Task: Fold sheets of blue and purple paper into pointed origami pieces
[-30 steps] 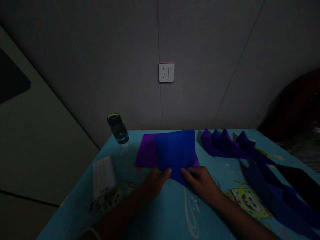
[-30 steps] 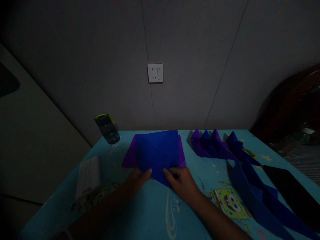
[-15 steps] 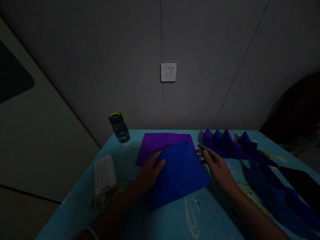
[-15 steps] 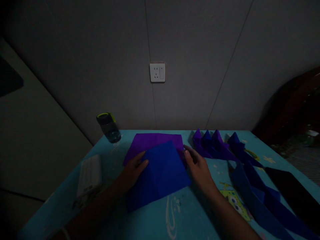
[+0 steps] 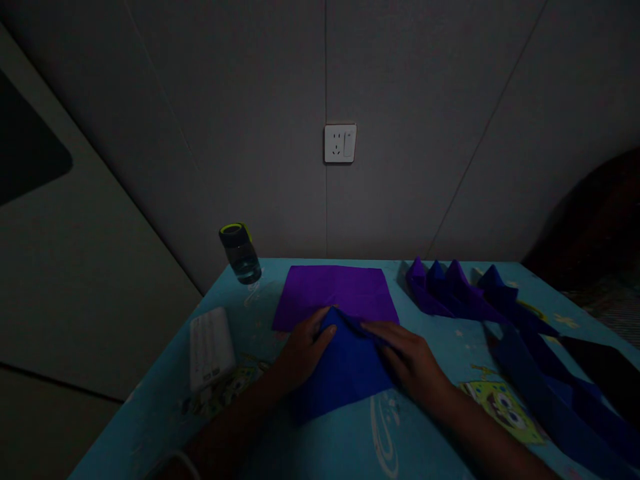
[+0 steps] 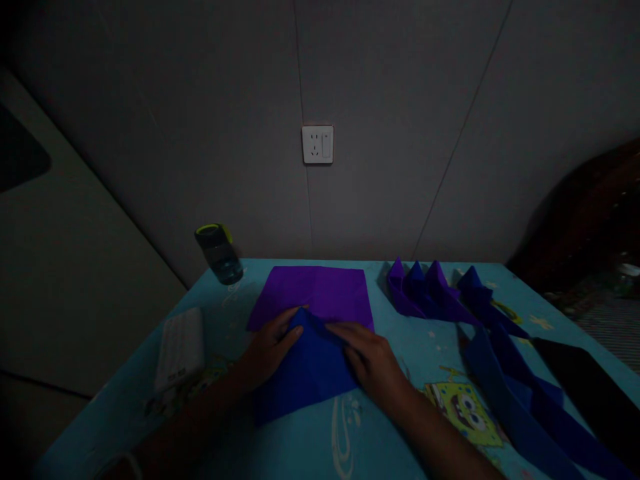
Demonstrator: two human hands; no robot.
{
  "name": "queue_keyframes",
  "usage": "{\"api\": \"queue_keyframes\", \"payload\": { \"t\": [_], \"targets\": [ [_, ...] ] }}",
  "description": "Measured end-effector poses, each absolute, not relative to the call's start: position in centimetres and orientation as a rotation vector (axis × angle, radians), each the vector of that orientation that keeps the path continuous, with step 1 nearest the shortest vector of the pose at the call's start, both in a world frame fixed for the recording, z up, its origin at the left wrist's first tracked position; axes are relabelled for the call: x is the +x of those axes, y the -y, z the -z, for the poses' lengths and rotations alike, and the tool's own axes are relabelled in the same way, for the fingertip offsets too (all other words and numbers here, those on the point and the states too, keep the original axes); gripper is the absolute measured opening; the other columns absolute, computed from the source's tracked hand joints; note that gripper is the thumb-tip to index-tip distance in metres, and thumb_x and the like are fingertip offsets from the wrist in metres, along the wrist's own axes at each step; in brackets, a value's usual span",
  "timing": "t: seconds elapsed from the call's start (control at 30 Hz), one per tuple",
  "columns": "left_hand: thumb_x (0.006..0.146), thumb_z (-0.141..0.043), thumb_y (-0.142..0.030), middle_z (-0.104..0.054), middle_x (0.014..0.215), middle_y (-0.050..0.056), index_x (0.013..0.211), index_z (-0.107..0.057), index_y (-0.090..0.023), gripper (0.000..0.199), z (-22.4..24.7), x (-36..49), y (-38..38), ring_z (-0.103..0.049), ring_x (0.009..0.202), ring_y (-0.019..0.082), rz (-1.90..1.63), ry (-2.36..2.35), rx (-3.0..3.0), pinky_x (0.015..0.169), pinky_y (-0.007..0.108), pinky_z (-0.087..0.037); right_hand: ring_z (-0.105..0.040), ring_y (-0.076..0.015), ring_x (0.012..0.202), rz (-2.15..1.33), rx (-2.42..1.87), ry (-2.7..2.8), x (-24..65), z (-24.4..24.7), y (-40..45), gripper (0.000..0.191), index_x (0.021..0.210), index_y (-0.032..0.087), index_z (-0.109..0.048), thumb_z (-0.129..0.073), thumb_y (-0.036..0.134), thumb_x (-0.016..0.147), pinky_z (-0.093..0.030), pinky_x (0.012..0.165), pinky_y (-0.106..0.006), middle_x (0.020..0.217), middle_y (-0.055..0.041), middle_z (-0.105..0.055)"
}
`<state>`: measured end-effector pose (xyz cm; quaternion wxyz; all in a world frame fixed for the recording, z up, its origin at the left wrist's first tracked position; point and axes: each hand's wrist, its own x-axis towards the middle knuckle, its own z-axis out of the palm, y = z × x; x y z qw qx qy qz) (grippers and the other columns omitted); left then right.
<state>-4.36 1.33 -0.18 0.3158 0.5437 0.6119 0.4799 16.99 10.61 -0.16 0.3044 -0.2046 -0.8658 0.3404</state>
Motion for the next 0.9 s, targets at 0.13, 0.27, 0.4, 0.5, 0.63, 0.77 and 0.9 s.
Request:
{"api": "queue_keyframes", "payload": {
  "t": [0.13,0.27,0.4,0.5,0.63,0.77,0.9],
  "targets": [
    [0.091,-0.052,-0.033,-0.068,0.119,0.007,0.127,-0.056,-0.018,0.039,0.3,-4.4,-1.5,-0.063,0.110,0.023,-1.307,-1.613,1.445,0.098,0.037,-0.048,-0.056,-0.0231,0.122,-0.583,-0.334,2.521,17.2,0.2,-10.0,0.052,0.137,0.032,-0.052,-0.044,0.011,0.091,-0.050,0.096,-0.039,0.145,-0.0092,-0.047],
    [0.090,-0.053,-0.035,-0.069,0.117,0.008,0.126,-0.057,-0.017,0.040,0.3,-4.4,-1.5,-0.065,0.106,0.024,-1.300,-1.617,1.394,0.095,0.038,-0.050,-0.053,-0.0293,0.124,-0.544,-0.393,2.681,17.2,-0.2,-9.5,0.053,0.143,0.029,-0.044,-0.056,0.033,0.092,-0.049,0.099,-0.045,0.151,-0.0130,-0.036],
    [0.091,-0.052,-0.038,-0.071,0.111,0.007,0.131,-0.053,-0.020,0.044,0.0,-4.3,-1.2,-0.068,0.097,0.023,-1.242,-1.583,1.389,0.086,0.037,-0.055,-0.057,-0.0266,0.120,-0.616,-0.432,2.649,17.2,0.0,-9.6,0.046,0.138,0.030,-0.051,-0.054,0.035,0.093,-0.050,0.099,-0.043,0.146,-0.0114,-0.042],
    [0.090,-0.055,-0.033,-0.071,0.107,0.006,0.137,-0.047,-0.024,0.049,-0.1,-4.3,-1.2,-0.067,0.095,0.023,-1.235,-1.719,1.519,0.087,0.039,-0.054,-0.059,-0.0247,0.115,-0.644,-0.494,2.582,16.9,0.4,-9.9,0.041,0.133,0.029,-0.057,-0.057,0.030,0.092,-0.051,0.097,-0.040,0.138,-0.0112,-0.047],
    [0.088,-0.056,-0.021,-0.059,0.128,0.011,0.134,-0.049,-0.023,0.047,0.7,-4.8,-1.5,-0.056,0.118,0.025,-1.197,-1.813,1.917,0.102,0.044,-0.045,-0.056,-0.0272,0.118,-0.618,-0.701,2.461,16.7,1.1,-10.7,0.039,0.128,0.025,-0.062,-0.061,0.031,0.089,-0.048,0.101,-0.044,0.129,-0.0126,-0.052],
    [0.088,-0.055,-0.015,-0.050,0.139,0.013,0.124,-0.060,-0.021,0.037,1.5,-5.0,-1.9,-0.045,0.130,0.027,-0.898,-1.753,2.286,0.108,0.046,-0.040,-0.056,-0.0281,0.117,-0.543,-0.873,2.500,16.8,1.9,-11.5,0.035,0.122,0.018,-0.067,-0.062,0.025,0.088,-0.047,0.101,-0.045,0.127,-0.0155,-0.054],
    [0.089,-0.054,-0.015,-0.063,0.124,0.009,0.120,-0.065,-0.020,0.033,1.6,-4.6,-1.8,-0.054,0.118,0.024,-0.659,-1.705,2.398,0.104,0.043,-0.043,-0.051,-0.0335,0.121,-0.321,-0.865,2.587,16.8,1.7,-11.5,0.027,0.110,0.020,-0.073,-0.065,0.026,0.086,-0.043,0.100,-0.053,0.131,-0.0164,-0.054]
  ]
}}
